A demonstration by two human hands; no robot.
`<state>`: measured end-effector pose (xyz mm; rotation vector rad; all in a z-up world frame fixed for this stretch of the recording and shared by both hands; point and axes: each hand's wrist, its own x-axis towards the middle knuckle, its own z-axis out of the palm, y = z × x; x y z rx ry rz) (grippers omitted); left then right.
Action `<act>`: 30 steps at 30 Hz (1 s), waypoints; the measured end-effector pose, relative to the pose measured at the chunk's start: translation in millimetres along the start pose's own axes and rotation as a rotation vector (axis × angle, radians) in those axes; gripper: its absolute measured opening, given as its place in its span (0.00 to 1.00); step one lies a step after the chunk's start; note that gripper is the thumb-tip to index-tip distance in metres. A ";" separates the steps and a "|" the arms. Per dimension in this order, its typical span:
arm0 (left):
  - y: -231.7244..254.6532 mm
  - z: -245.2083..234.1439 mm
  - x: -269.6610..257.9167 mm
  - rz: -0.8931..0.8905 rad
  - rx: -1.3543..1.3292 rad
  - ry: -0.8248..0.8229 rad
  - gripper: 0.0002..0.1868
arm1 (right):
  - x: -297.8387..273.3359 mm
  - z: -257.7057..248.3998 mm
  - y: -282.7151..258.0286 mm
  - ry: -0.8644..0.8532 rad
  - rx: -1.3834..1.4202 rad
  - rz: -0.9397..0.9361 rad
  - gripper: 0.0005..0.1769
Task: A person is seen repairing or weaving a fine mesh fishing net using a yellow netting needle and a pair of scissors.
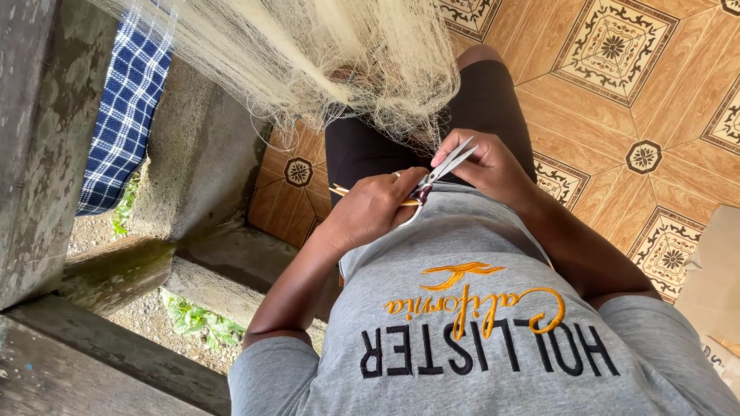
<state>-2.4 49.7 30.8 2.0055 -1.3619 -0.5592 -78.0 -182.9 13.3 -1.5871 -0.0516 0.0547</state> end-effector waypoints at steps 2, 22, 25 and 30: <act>-0.2 -0.3 0.1 0.008 -0.002 -0.005 0.23 | 0.6 -1.2 -2.2 -0.004 -0.007 0.010 0.07; -31.6 -31.8 -20.1 -0.373 0.048 -0.721 0.22 | 50.8 2.3 16.8 -0.259 0.378 0.035 0.05; -42.9 -22.9 -16.6 -0.556 0.044 -0.768 0.20 | 57.8 10.9 20.5 -0.235 0.277 0.035 0.02; -65.0 21.6 -9.5 -0.478 0.055 -0.751 0.21 | 57.3 11.9 21.6 -0.219 0.196 0.006 0.03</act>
